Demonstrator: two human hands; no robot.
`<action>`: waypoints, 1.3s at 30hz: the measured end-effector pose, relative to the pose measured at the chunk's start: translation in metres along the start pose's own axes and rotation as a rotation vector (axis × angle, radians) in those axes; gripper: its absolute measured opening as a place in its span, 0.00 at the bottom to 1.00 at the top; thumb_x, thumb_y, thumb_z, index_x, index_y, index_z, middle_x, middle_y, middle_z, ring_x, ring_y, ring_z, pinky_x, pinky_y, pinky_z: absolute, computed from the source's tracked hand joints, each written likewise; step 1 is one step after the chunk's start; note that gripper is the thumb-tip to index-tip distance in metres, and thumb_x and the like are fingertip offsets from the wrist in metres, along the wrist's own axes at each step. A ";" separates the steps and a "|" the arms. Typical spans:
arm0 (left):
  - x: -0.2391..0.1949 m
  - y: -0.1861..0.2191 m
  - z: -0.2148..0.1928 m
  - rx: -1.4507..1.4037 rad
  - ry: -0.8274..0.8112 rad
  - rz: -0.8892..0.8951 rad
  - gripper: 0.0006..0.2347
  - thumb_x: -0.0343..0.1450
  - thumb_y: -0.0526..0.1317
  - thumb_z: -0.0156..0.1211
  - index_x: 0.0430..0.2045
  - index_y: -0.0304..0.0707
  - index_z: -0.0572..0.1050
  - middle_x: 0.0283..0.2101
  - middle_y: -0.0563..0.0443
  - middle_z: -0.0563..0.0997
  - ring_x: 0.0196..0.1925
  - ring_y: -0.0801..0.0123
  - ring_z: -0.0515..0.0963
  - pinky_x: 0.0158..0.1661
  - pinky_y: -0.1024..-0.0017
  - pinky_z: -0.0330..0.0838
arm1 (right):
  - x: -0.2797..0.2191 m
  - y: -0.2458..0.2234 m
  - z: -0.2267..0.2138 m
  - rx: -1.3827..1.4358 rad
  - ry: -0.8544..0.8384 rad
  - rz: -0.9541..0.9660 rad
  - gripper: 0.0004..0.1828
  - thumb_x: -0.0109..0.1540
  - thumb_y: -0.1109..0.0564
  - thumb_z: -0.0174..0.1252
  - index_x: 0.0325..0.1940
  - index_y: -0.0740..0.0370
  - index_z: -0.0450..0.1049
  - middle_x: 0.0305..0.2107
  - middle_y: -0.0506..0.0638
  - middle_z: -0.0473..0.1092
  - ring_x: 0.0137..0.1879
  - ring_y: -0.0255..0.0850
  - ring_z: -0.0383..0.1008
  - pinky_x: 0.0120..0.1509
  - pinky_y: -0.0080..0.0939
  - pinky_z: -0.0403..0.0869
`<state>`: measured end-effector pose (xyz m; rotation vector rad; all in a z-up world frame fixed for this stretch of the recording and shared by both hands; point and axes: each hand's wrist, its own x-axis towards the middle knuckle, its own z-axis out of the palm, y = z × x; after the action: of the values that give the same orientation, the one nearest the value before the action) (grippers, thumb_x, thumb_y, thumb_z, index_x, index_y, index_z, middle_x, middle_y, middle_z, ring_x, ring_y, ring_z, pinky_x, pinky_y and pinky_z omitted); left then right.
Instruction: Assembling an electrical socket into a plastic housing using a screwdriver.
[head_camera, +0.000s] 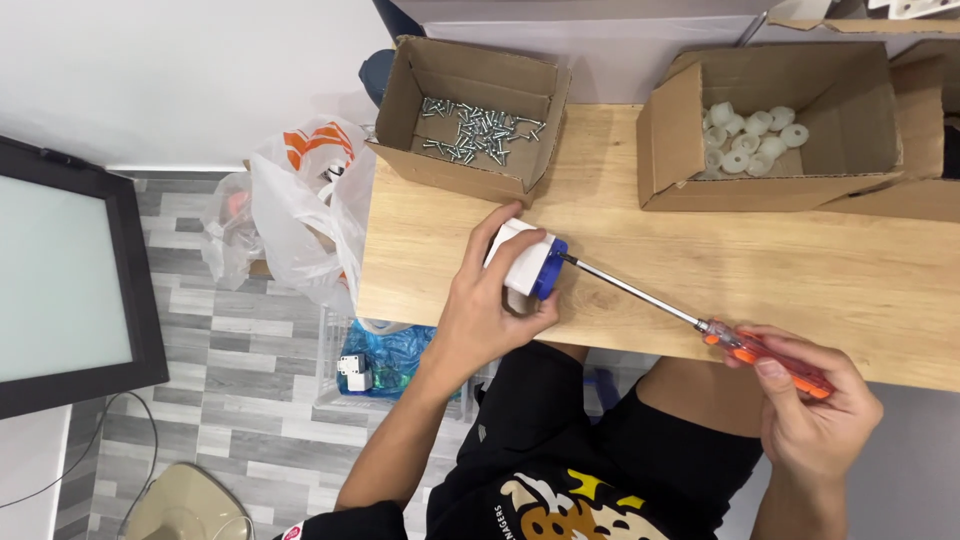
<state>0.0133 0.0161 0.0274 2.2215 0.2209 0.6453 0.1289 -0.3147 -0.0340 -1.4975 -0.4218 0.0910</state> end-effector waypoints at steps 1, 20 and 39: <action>0.000 0.001 0.000 -0.028 -0.011 0.004 0.24 0.69 0.35 0.71 0.61 0.41 0.72 0.74 0.39 0.65 0.75 0.46 0.76 0.63 0.58 0.83 | -0.001 -0.001 -0.001 -0.004 -0.008 -0.001 0.09 0.71 0.69 0.57 0.54 0.79 0.70 0.52 0.78 0.74 0.61 0.71 0.82 0.56 0.58 0.91; -0.008 -0.015 0.012 -0.012 0.045 0.168 0.20 0.71 0.29 0.73 0.58 0.34 0.75 0.73 0.28 0.64 0.77 0.36 0.71 0.74 0.49 0.75 | -0.015 0.006 -0.009 -0.013 0.011 0.003 0.07 0.71 0.70 0.59 0.53 0.75 0.71 0.49 0.75 0.74 0.59 0.65 0.83 0.54 0.54 0.91; -0.010 -0.017 0.006 -0.032 -0.050 0.199 0.20 0.73 0.34 0.75 0.58 0.34 0.72 0.72 0.26 0.62 0.76 0.33 0.71 0.75 0.47 0.73 | -0.006 -0.017 -0.008 -0.126 -0.090 0.392 0.18 0.79 0.56 0.47 0.52 0.77 0.75 0.22 0.64 0.71 0.12 0.46 0.67 0.12 0.34 0.56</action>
<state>0.0088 0.0206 0.0079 2.2437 -0.0368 0.6939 0.1224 -0.3255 -0.0184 -1.6898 -0.2029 0.4491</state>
